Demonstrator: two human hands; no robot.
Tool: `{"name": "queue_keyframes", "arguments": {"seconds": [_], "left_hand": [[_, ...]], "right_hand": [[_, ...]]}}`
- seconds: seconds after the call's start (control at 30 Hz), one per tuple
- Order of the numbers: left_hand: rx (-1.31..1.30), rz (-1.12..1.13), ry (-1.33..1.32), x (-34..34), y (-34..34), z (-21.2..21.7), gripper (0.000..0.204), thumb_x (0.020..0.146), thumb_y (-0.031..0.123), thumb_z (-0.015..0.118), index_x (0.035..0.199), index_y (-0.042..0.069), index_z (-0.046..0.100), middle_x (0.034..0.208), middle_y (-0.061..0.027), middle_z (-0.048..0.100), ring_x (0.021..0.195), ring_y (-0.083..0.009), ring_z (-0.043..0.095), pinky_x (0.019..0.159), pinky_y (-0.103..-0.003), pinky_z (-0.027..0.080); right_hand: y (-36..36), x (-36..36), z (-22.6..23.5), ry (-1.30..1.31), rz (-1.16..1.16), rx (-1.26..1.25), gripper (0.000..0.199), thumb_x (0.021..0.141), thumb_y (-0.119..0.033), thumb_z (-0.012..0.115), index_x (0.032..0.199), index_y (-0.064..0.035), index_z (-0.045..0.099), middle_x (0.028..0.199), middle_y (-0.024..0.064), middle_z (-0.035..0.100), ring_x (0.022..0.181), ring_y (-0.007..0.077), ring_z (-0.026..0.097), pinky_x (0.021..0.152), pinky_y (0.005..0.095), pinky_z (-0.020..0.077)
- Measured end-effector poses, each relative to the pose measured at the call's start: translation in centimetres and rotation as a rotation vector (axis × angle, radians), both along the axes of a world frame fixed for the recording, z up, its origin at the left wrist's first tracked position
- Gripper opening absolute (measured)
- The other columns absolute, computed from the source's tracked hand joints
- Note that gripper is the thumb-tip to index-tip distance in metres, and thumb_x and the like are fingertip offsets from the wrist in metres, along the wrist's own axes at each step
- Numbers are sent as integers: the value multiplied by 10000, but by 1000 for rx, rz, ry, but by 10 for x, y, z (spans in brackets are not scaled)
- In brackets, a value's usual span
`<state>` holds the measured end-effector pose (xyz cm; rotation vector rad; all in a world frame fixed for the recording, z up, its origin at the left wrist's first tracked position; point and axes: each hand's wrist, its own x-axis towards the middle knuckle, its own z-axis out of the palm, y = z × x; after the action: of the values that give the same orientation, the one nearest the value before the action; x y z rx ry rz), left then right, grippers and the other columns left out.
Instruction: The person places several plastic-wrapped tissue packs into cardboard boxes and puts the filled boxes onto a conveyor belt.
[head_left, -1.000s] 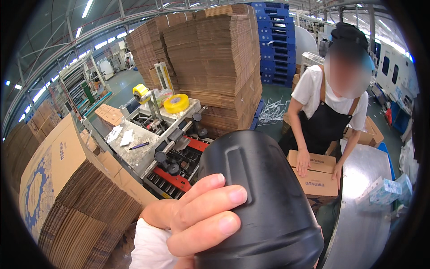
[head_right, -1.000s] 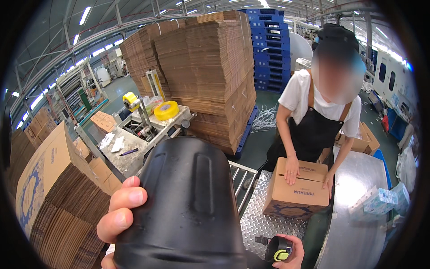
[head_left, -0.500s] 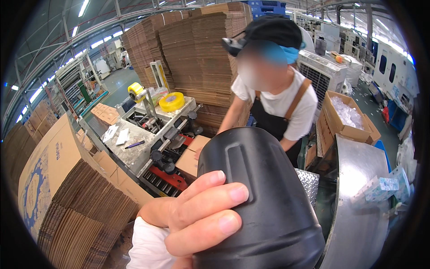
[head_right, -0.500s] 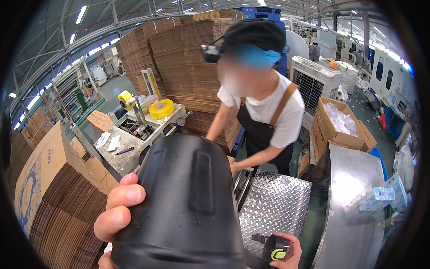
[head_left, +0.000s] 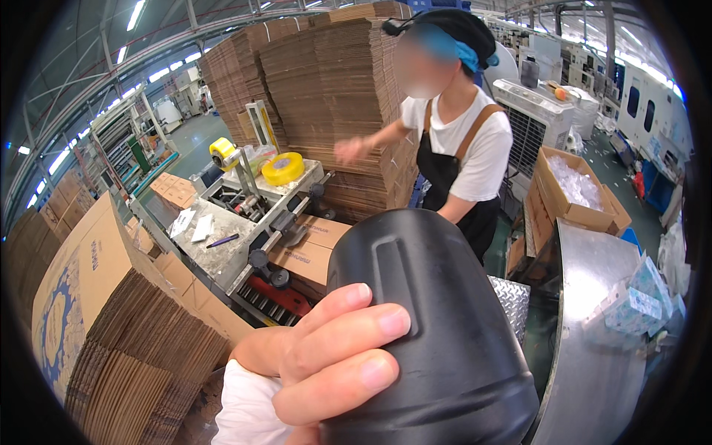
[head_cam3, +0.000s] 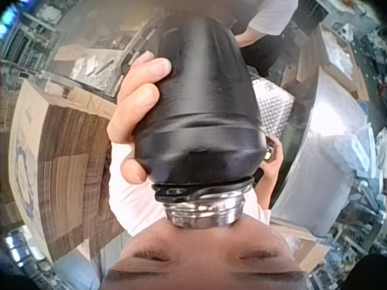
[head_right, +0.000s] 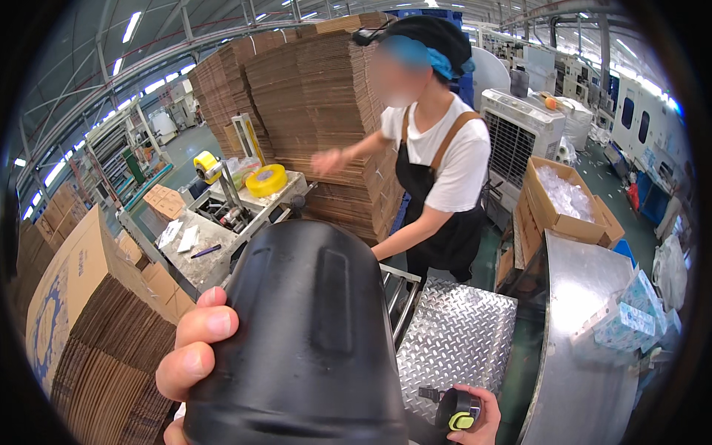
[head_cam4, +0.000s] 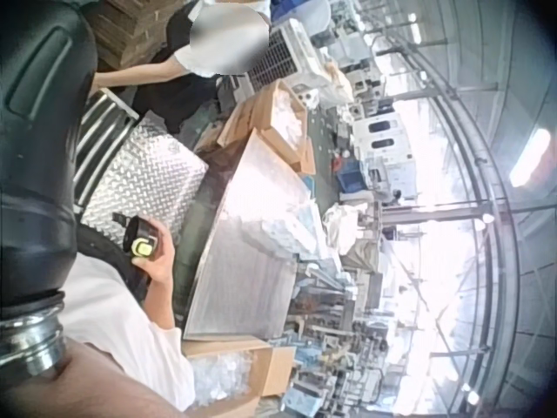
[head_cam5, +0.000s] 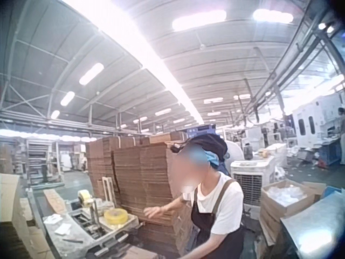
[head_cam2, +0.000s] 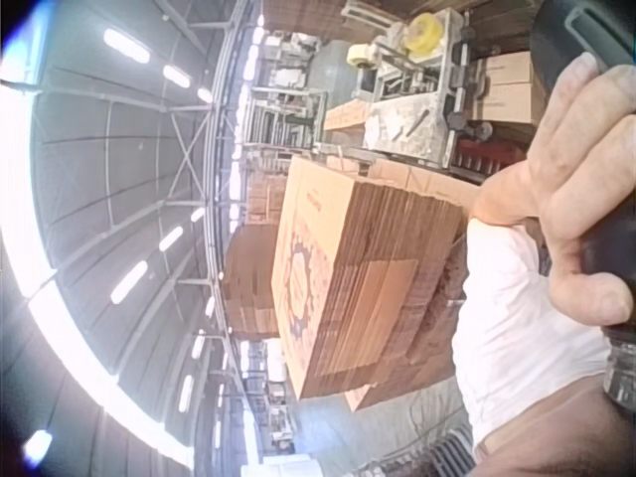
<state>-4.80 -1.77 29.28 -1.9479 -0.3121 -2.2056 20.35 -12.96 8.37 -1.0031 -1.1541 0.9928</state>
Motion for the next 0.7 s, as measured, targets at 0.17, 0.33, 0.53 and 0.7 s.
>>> {"name": "queue_keyframes", "arguments": {"seconds": [0.17,0.33,0.53,0.7], "left_hand": [[-3,-2,-4,2,1,0,241,845,229,475,1013,61,431,991,-121,502,889,-316,575,876,-476,426],[-5,5,-13,1,2,0,236,838,218,492,998,53,437,970,-119,515,881,-313,583,872,-472,431],[-4,14,-31,2,3,0,232,828,205,512,981,43,445,943,-115,530,871,-308,592,868,-467,437],[-2,22,-45,2,2,2,229,821,194,529,966,35,451,922,-112,542,863,-304,600,864,-463,443]], "right_hand": [[1,-1,6,-10,4,11,855,595,-348,810,1228,52,398,1122,135,524,1019,214,513,882,330,398],[3,-3,8,8,7,-4,834,600,-330,807,1226,43,401,1117,131,524,1019,207,511,874,327,402],[6,-5,11,22,22,6,832,593,-324,812,1222,39,408,1118,130,524,1002,203,514,859,326,406],[7,-6,11,-18,-3,40,834,590,-355,814,1210,43,422,1112,131,527,1001,212,514,863,336,401]]}}
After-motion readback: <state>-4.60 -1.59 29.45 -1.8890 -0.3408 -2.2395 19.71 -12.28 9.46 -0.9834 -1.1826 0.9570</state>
